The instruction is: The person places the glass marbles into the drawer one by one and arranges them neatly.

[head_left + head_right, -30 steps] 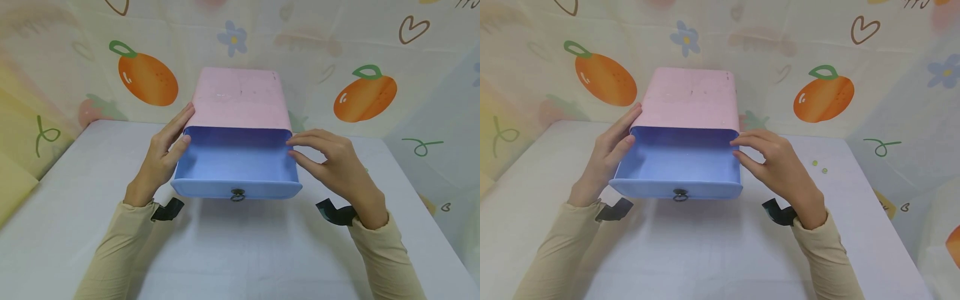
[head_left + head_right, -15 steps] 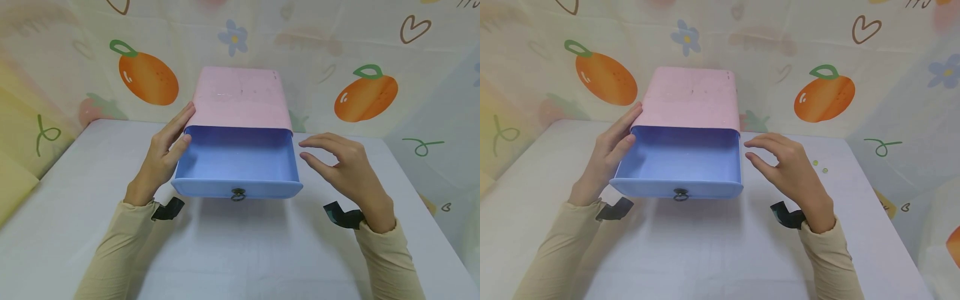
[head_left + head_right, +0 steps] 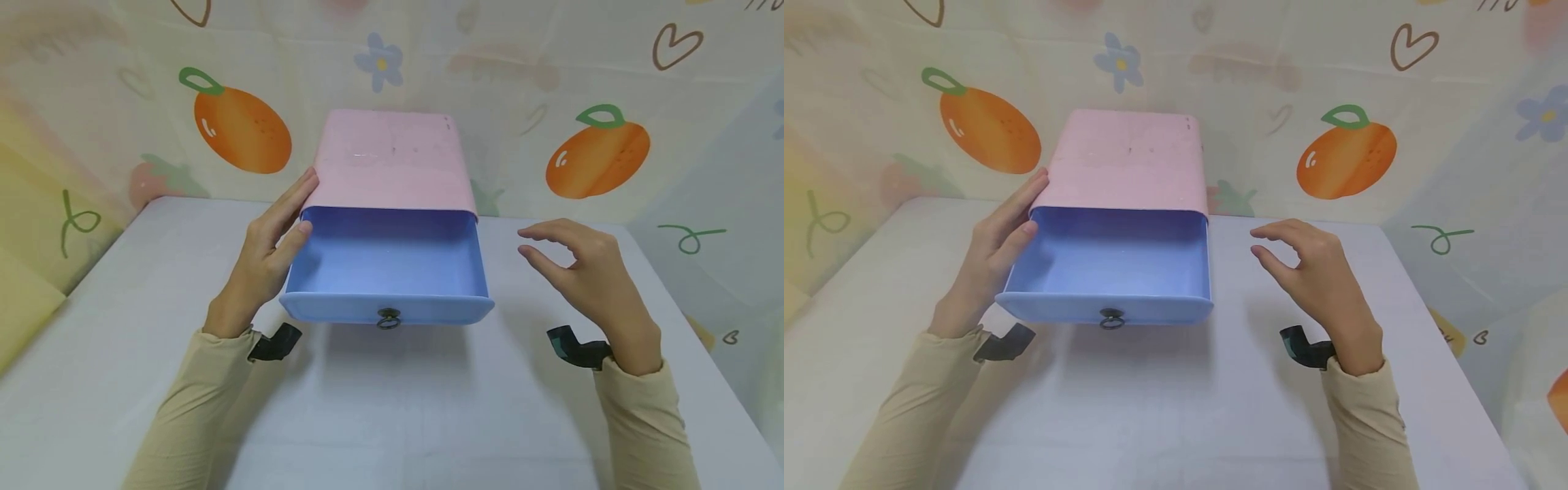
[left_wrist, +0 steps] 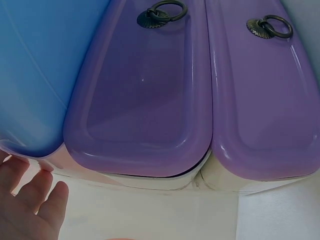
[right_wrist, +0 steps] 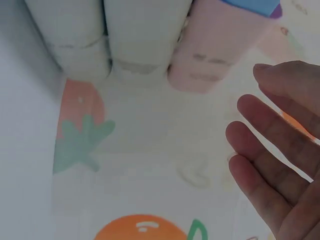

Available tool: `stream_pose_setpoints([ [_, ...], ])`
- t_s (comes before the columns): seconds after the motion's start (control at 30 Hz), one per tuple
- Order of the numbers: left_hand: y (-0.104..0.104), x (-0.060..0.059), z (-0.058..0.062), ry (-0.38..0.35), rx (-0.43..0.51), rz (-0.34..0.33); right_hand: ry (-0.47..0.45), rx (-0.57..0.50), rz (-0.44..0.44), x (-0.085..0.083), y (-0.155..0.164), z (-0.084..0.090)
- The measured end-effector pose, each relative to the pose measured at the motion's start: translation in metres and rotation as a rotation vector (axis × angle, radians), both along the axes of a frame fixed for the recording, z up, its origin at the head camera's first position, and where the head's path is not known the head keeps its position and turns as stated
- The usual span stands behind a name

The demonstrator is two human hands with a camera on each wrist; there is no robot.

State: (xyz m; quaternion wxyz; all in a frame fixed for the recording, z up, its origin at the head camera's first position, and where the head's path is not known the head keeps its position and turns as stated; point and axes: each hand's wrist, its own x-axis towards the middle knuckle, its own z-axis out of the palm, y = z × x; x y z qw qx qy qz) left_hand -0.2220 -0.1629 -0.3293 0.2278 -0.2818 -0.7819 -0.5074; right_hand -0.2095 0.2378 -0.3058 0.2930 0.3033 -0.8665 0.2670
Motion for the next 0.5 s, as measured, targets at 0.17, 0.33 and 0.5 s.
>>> stream_pose_setpoints([
  [0.17,0.000,-0.001,0.000,0.003,0.000,-0.002,-0.010,0.018,-0.076,-0.005,0.012,-0.006],
  [0.33,0.000,-0.001,0.000,0.000,-0.008,-0.001,-0.036,0.024,-0.133,-0.010,0.022,-0.012],
  [0.5,0.000,-0.001,0.000,-0.003,-0.011,0.003,-0.094,0.011,-0.161,-0.014,0.026,-0.018],
])
